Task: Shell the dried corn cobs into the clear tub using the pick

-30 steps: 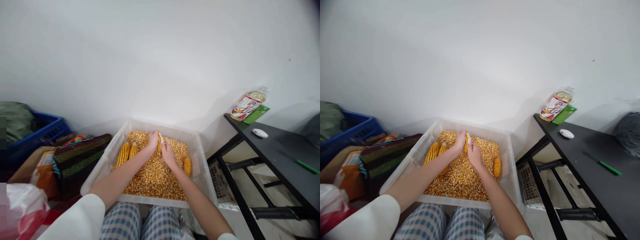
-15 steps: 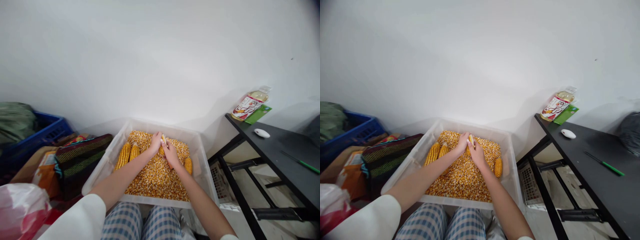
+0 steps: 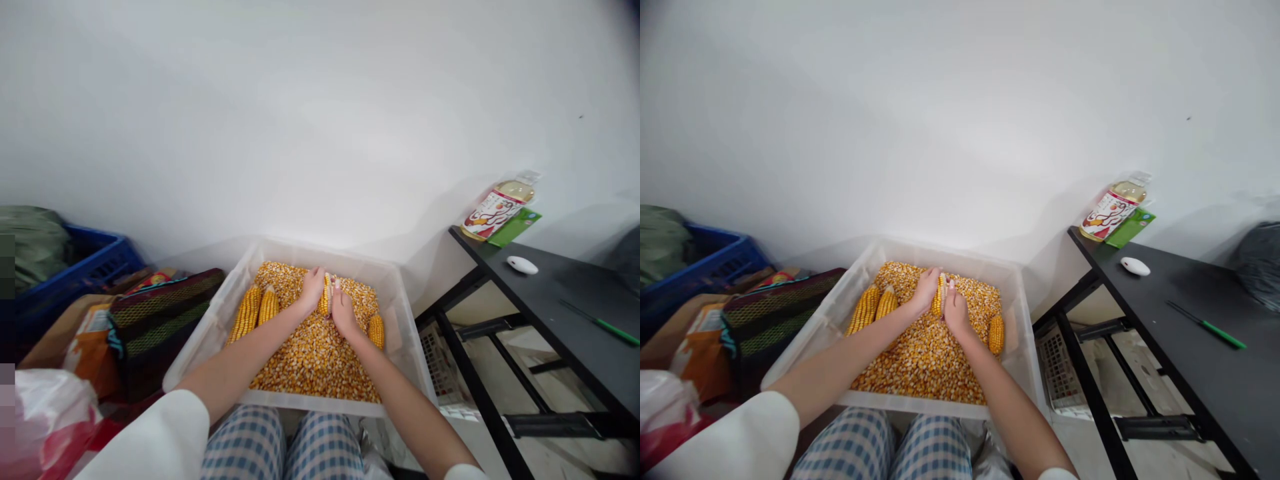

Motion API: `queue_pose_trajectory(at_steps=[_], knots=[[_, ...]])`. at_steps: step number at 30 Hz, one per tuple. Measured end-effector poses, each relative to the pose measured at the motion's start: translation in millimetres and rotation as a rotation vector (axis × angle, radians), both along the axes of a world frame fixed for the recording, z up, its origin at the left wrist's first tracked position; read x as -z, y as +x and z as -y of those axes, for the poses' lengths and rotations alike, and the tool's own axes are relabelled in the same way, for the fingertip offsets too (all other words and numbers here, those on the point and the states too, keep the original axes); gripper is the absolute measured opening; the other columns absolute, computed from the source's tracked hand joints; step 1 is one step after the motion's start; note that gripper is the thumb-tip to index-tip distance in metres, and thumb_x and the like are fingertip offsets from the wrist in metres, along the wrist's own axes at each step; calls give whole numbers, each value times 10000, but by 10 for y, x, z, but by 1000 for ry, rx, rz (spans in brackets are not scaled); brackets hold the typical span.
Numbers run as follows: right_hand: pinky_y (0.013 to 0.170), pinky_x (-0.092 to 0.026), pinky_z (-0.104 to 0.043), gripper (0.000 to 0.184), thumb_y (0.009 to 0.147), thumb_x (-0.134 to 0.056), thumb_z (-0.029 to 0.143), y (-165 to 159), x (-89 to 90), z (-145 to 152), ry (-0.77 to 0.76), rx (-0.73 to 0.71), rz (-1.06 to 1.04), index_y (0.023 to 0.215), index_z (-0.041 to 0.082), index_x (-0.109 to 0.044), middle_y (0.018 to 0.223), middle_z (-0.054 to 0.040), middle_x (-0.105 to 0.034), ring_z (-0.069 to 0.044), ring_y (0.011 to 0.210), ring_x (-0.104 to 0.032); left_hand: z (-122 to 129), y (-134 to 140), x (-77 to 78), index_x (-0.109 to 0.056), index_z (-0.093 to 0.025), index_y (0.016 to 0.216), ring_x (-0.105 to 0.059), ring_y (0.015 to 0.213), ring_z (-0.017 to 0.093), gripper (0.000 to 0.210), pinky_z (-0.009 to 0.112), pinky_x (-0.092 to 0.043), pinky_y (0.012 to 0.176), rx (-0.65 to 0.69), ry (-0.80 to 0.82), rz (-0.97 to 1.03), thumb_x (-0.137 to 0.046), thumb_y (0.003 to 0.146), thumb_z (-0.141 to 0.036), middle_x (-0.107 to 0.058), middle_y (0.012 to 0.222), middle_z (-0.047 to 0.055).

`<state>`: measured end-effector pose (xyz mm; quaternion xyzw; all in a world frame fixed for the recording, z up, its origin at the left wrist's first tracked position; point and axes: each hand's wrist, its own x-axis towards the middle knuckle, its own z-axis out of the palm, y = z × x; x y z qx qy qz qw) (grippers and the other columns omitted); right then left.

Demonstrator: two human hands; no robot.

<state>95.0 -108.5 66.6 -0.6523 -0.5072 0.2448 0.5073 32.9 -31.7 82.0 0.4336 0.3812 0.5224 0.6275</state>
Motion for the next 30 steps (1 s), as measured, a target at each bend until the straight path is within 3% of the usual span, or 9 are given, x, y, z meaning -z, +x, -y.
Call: queue_pose_trajectory(at_steps=[7,12,17,23,30], knots=[[723,-440,-286,437,824,-365,527,33,-98,-80,72,41,100,954,192,-614,866,-60,-662,-185,792,-599,10,38,17,-520,-160,584,-469,546,121,274,242,-377,559,-12,94,-92,-440,739,-372,-516,546,-9],[786,-419,-285,445,877,-272,463,27,-54,-99,101,23,114,997,193,-605,969,-77,-646,-177,873,-588,15,49,68,-527,-168,581,-499,609,145,338,263,-388,623,-74,136,-185,-401,784,-407,-545,586,16],[754,-431,-283,553,877,-209,496,26,-1,-98,16,79,29,932,162,-646,853,-91,-670,-186,798,-604,-11,33,131,-553,-163,608,-512,622,155,355,274,-388,645,-76,171,-248,-359,812,-380,-558,596,22],[772,-431,-287,482,829,-339,530,68,-52,-156,68,46,-32,965,179,-640,919,-64,-669,-177,831,-599,26,52,111,-550,-171,588,-503,596,149,364,260,-382,622,-50,257,-266,-373,822,-386,-562,587,17],[818,-414,-286,496,861,-264,505,39,-65,-154,102,50,-151,976,187,-628,989,-75,-653,-174,916,-586,69,56,41,-587,-164,611,-532,620,157,364,261,-391,650,-66,251,-230,-373,825,-366,-601,612,35]])
